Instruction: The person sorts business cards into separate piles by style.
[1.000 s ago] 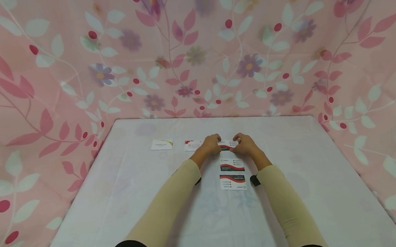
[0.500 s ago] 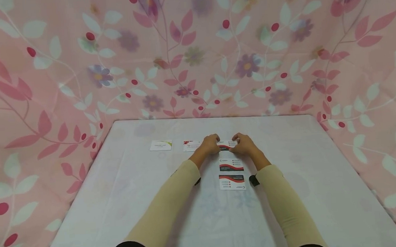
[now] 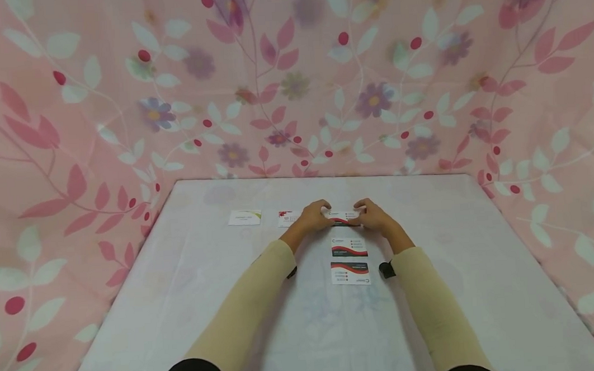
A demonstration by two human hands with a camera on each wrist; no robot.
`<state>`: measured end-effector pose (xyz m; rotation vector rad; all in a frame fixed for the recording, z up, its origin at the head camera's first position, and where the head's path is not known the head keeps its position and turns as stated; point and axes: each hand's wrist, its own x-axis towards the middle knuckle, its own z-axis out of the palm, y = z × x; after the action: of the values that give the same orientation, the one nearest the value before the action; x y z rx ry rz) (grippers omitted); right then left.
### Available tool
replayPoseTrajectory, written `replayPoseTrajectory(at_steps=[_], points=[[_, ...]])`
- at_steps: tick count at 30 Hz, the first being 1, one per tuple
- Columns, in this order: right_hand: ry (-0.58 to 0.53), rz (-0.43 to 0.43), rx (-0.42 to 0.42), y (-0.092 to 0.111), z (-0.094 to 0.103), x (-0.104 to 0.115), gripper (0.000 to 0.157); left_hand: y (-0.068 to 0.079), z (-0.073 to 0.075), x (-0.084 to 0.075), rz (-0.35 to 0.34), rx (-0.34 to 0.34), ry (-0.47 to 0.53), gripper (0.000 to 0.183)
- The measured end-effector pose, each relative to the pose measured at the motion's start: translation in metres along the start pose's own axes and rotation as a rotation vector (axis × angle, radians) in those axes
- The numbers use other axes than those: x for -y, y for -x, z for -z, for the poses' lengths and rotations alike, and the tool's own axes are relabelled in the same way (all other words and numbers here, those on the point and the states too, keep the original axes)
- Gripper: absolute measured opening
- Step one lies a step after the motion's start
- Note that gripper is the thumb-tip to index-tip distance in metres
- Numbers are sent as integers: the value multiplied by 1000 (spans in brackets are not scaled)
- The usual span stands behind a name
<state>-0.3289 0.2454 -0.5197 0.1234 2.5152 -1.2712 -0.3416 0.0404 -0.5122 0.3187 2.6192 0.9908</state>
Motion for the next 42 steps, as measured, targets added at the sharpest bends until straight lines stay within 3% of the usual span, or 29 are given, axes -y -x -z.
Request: replayPoseTrajectory(at_steps=[4,9,14,19,23,30,37,42], points=[[11,21,4,-1,-2,-4,62,0,-2,2,-46,28,-48,50],[26,65,7,8,2,-4,60,3,0,3,-160,45,-98,48],[61,115,31,25,9,-2,60,16,5,-1,-259,93,-101,53],[131,143,62,42,10,-8,53,34,0,-3,-339,178,-181,64],[177,155,85,52,7,-12,53,42,-7,-4,-316,194,-200,60],[252,202,105,62,4,-16,48,43,-18,2,-279,208,-267,53],[355,260,148,63,-2,-16,47,45,-18,4,-322,197,-305,51],[396,244,143,62,-3,-11,45,49,-17,-2,-282,209,-332,50]])
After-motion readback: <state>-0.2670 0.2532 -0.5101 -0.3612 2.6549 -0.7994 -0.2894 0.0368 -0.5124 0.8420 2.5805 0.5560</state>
